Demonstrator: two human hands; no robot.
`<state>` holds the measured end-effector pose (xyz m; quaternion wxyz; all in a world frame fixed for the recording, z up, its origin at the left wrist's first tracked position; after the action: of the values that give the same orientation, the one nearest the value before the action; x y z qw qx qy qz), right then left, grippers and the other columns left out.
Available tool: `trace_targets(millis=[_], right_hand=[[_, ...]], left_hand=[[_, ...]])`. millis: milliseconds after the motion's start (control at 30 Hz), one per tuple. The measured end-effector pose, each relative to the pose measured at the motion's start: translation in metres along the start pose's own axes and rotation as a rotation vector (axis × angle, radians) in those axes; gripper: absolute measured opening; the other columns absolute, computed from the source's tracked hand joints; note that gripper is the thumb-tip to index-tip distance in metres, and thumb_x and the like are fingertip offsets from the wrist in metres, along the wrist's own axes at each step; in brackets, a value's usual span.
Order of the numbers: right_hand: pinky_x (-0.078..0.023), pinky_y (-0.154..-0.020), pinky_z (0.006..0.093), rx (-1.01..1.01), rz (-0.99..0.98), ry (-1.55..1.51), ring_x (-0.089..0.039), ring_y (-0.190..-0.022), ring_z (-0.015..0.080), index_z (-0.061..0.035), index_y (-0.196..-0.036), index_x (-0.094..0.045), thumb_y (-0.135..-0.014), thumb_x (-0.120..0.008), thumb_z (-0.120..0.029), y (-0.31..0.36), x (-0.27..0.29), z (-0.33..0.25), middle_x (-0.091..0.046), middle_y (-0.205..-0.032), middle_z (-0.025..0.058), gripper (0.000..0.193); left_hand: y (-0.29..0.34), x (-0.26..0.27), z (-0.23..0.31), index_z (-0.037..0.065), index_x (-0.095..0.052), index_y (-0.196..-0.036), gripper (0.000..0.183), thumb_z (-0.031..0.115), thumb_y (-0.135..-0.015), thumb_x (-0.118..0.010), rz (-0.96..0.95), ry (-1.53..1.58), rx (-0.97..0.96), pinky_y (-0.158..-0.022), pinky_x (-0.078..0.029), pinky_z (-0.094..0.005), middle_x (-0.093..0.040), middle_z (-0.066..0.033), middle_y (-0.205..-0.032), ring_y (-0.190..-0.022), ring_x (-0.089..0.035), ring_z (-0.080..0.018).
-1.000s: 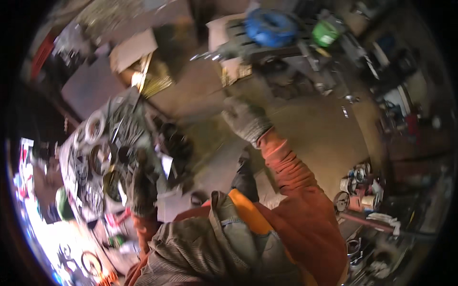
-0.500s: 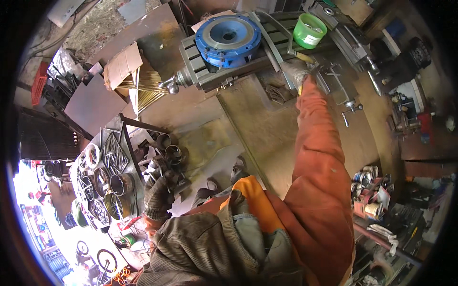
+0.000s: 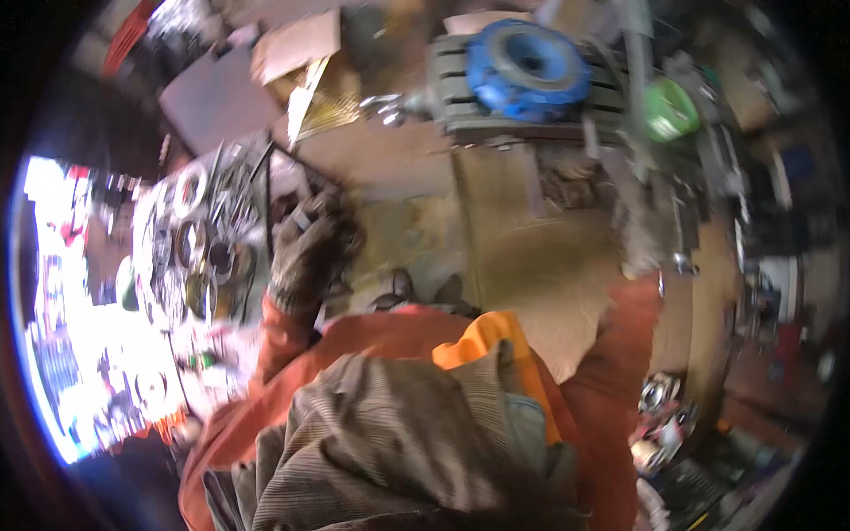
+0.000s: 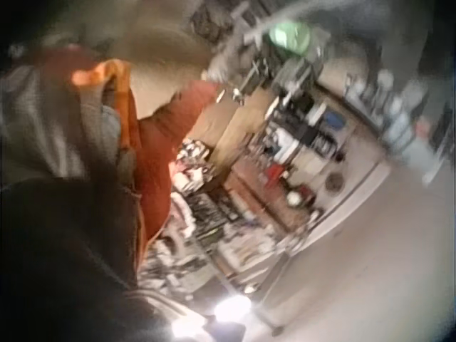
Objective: The person uses a caliper to measure metal pins and components on a workbench, picking items from various containers, and then measures a large blue metal part on a machine.
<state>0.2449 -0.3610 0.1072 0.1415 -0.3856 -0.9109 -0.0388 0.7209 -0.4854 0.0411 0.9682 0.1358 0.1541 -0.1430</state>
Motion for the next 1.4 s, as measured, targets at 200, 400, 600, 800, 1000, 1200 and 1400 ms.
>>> trace_targets(millis=[200, 400, 600, 800, 1000, 1200, 1400], right_hand=[[-0.030, -0.042, 0.0212, 0.083, -0.306, -0.292, -0.043, -0.047, 0.0053, -0.0022, -0.130, -0.064, -0.098, -0.065, -0.020, 0.031, -0.065, -0.077, -0.058, -0.067, -0.0010, 0.037], [-0.029, -0.045, 0.0206, 0.047, -0.518, -0.085, -0.040, -0.053, 0.0020, 0.0002, -0.132, -0.062, -0.099, -0.064, -0.024, 0.091, -0.157, -0.074, -0.055, -0.075, -0.0049, 0.041], [-0.048, -0.070, 0.0237, 0.231, -0.620, 0.219, -0.058, -0.077, 0.0057, -0.0036, -0.119, -0.072, -0.091, -0.077, -0.016, 0.114, -0.228, -0.070, -0.067, -0.089, -0.0028, 0.031], [-0.055, -0.075, 0.0328, 0.641, -0.694, 0.389, -0.069, -0.082, 0.0237, -0.0037, -0.118, -0.067, -0.088, -0.077, -0.014, 0.139, -0.272, -0.107, -0.070, -0.101, 0.0123, 0.034], [-0.057, -0.074, 0.0364, 0.781, -0.807, 0.315, -0.070, -0.087, 0.0301, -0.0079, -0.125, -0.064, -0.089, -0.076, -0.016, 0.156, -0.300, -0.120, -0.069, -0.106, 0.0142, 0.039], [-0.057, -0.071, 0.0358, 0.829, -0.811, 0.325, -0.070, -0.085, 0.0281, -0.0100, -0.127, -0.064, -0.088, -0.078, -0.018, 0.158, -0.304, -0.126, -0.069, -0.105, 0.0119, 0.042], [-0.056, -0.068, 0.0359, 0.819, -0.787, 0.333, -0.069, -0.079, 0.0264, -0.0116, -0.123, -0.067, -0.086, -0.080, -0.018, 0.161, -0.302, -0.128, -0.069, -0.098, 0.0104, 0.040]], left_hand=[[-0.021, -0.037, 0.037, 0.002, -0.071, -0.111, 0.026, 0.012, -0.088, -0.076, -0.226, -0.117, 0.010, -0.052, -0.046, -0.0224, -0.073, -0.0061, -0.095, -0.061, -0.059, -0.0084], [-0.014, -0.010, 0.025, 0.001, -0.071, -0.108, 0.024, 0.011, -0.087, -0.074, -0.243, -0.131, -0.003, -0.052, -0.046, -0.0225, -0.072, -0.0073, -0.095, -0.062, -0.059, -0.0090], [-0.005, 0.020, 0.016, 0.005, -0.074, -0.112, 0.023, 0.012, -0.090, -0.076, -0.211, -0.103, -0.001, -0.052, -0.046, -0.0196, -0.071, -0.0010, -0.093, -0.065, -0.058, -0.0050], [0.005, 0.045, 0.012, 0.000, -0.073, -0.111, 0.026, 0.007, -0.086, -0.076, -0.155, -0.136, 0.051, -0.054, -0.047, -0.0250, -0.069, -0.0030, -0.083, -0.057, -0.060, -0.0106], [0.014, 0.070, 0.015, 0.005, -0.074, -0.116, 0.029, 0.009, -0.087, -0.076, -0.080, -0.087, -0.045, -0.057, -0.047, -0.0208, -0.073, 0.0010, -0.092, -0.069, -0.059, -0.0034], [0.015, 0.075, 0.014, 0.004, -0.073, -0.117, 0.029, 0.011, -0.089, -0.075, -0.094, -0.091, -0.037, -0.058, -0.047, -0.0212, -0.072, 0.0014, -0.089, -0.067, -0.059, -0.0037], [0.018, 0.084, 0.009, 0.001, -0.071, -0.119, 0.039, 0.014, -0.084, -0.080, -0.085, -0.173, 0.003, -0.073, -0.051, -0.0239, -0.071, 0.0008, -0.098, -0.083, -0.063, -0.0074]])
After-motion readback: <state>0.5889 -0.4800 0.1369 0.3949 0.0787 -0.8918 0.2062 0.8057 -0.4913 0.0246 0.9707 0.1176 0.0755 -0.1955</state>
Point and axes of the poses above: each hand's wrist, its own y-axis away from the middle knuckle, its own x-axis out of the back of the hand, z = x × y, the point moved 9 cm from there along -y, towards the middle knuckle
